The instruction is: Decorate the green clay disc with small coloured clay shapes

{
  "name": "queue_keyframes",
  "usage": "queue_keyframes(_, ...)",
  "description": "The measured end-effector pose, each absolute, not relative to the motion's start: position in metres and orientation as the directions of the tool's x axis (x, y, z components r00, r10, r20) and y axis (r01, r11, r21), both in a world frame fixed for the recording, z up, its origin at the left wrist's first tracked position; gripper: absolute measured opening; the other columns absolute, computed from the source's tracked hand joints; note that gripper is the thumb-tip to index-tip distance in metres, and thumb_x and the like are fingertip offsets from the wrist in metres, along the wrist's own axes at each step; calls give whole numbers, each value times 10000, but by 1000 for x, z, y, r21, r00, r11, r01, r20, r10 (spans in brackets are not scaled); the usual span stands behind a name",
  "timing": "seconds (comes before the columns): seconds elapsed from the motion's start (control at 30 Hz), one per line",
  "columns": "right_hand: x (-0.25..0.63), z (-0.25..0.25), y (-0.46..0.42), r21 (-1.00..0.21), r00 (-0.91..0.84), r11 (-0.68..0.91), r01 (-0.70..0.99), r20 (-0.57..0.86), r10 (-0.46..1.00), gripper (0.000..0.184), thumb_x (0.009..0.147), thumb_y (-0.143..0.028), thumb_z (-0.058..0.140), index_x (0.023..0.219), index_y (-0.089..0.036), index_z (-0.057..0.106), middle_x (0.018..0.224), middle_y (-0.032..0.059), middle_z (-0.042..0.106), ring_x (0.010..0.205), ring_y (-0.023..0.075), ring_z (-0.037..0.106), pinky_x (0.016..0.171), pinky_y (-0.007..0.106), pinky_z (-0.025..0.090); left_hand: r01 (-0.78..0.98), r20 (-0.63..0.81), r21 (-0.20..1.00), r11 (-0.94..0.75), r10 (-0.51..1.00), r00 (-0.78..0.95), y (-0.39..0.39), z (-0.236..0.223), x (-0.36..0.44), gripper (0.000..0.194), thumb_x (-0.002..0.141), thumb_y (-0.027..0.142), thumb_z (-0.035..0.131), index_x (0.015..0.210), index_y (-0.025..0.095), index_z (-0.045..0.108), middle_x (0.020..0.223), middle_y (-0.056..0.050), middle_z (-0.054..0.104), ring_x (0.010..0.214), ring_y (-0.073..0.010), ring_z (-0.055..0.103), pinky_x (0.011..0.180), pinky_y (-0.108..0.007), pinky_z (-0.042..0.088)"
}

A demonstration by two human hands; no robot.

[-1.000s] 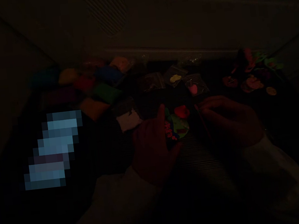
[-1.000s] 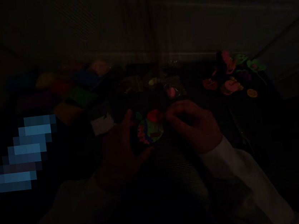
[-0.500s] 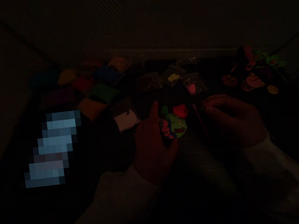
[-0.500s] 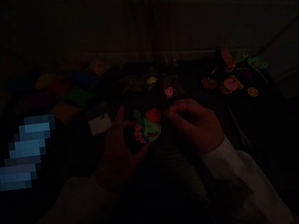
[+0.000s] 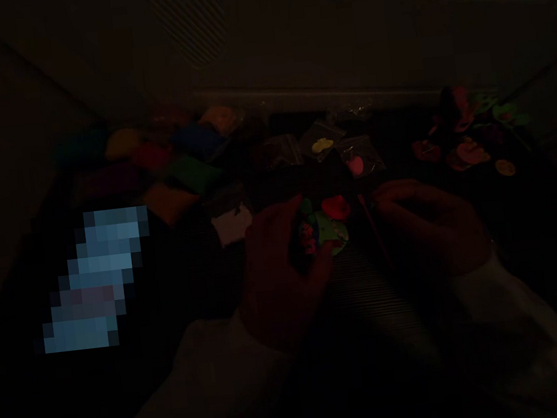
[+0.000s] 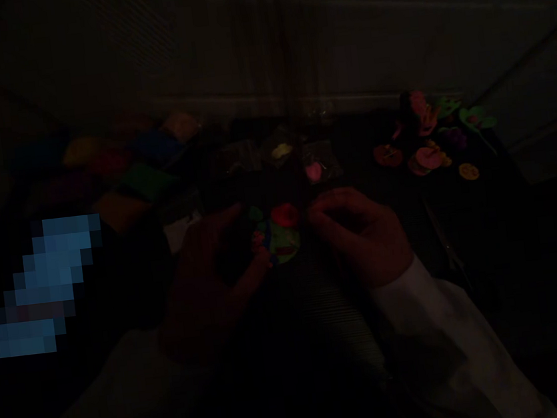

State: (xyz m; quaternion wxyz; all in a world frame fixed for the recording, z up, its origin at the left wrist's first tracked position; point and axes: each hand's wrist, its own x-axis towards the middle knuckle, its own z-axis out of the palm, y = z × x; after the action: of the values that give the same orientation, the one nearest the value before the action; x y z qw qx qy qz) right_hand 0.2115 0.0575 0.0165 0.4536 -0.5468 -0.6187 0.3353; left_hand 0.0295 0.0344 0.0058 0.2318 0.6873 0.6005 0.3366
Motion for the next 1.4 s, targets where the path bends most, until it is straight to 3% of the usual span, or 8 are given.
queue_keyframes(0.1,209,18,56,-904,-42,189,383,187,981,41,703,-217,592,741,-207,605,860,12,607,824,140,576,764,310,463,697,220,687,-206,973,70,36,18,28,321,711,288,549,1025,223,531,1113,-37,488,1049,-187,445,905,-375,379)
queue_keyframes(0.2,206,19,53,-894,-97,217,391,195,976,54,712,-222,583,763,-213,600,901,19,601,860,152,570,785,322,454,652,191,730,-205,977,93,37,27,32,189,712,301,560,890,255,600,1050,0,532,993,-159,490,877,-336,406)
queue_keyframes(0.43,201,23,46,-840,-149,253,480,206,967,101,732,-301,561,783,-224,604,927,26,601,882,177,564,786,347,434,554,129,815,-171,985,115,40,33,40,189,664,286,623,851,257,626,1024,20,574,928,-141,538,809,-302,453)
queue_keyframes(0.7,198,28,43,-827,-148,241,507,192,970,80,723,-277,573,780,-234,610,926,25,597,882,183,561,775,359,433,542,141,819,-185,982,122,41,33,40,96,681,273,610,773,264,638,987,43,588,912,-121,543,837,-290,439)
queue_keyframes(1.0,197,27,42,-876,-171,251,412,196,966,76,727,-223,577,798,-232,601,914,-2,579,881,135,544,830,313,404,525,196,820,-227,974,114,42,31,40,95,666,226,618,755,243,644,951,29,599,897,-122,546,845,-266,423)
queue_keyframes(1.4,200,28,40,-847,-138,241,474,199,970,97,736,-263,559,823,-264,602,949,12,571,915,185,535,811,372,404,524,205,820,-231,973,108,40,33,38,79,670,230,611,739,234,650,952,27,594,888,-117,545,843,-246,413)
